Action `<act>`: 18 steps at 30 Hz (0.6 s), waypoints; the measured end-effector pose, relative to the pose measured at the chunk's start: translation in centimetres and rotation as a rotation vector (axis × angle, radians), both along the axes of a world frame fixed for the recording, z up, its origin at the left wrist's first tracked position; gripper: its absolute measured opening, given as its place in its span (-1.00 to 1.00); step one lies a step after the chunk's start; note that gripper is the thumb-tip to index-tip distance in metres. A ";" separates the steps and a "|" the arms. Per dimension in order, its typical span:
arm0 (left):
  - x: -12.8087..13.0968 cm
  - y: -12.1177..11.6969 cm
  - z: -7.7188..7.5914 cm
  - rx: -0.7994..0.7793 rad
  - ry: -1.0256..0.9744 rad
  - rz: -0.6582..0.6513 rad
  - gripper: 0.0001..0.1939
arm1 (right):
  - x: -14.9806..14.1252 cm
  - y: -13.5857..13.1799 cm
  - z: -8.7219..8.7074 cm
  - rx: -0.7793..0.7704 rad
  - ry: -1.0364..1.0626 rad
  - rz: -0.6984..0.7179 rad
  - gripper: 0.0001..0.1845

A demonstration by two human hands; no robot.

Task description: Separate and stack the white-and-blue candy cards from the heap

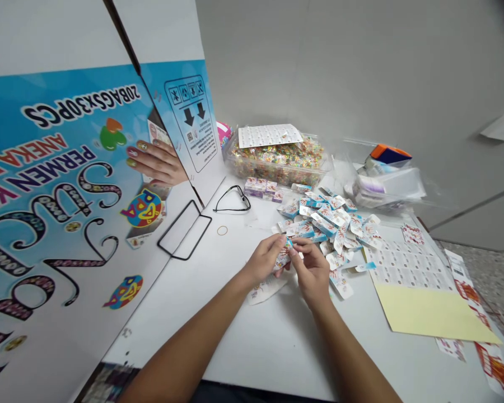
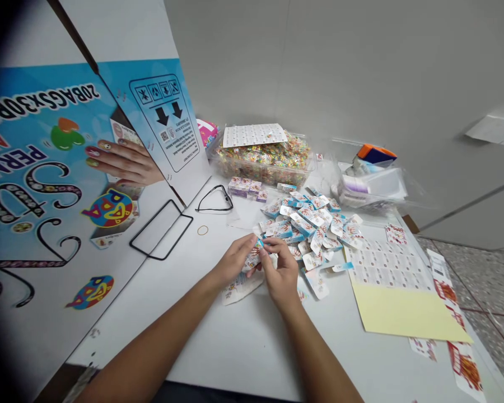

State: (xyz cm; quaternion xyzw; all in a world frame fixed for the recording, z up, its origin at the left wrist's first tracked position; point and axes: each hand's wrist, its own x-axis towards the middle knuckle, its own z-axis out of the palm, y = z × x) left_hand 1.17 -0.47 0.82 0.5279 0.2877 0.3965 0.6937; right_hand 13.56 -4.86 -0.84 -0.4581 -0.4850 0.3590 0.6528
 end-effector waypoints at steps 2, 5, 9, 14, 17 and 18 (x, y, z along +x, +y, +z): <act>0.0 0.0 0.0 0.001 -0.002 -0.019 -0.61 | 0.3 0.0 0.1 -0.005 -0.052 0.013 -0.82; -0.1 0.1 0.0 -0.007 -0.019 -0.031 -0.59 | 0.6 0.0 0.2 0.022 -0.110 0.042 -0.75; -0.3 0.2 -0.1 -0.053 -0.021 -0.030 -0.53 | 0.5 -0.2 0.6 0.149 -0.256 0.020 -0.85; -0.3 0.5 -0.6 -0.079 0.023 0.051 -0.34 | 1.0 0.0 1.2 -0.004 -0.282 0.019 -0.72; -0.5 1.1 -0.7 -0.040 0.043 0.207 -0.29 | 2.7 1.0 1.3 -0.042 0.073 -0.192 -0.69; -0.7 1.5 -0.7 -0.052 0.022 0.257 -0.28 | 3.3 1.4 1.3 -0.015 0.204 -0.269 -0.67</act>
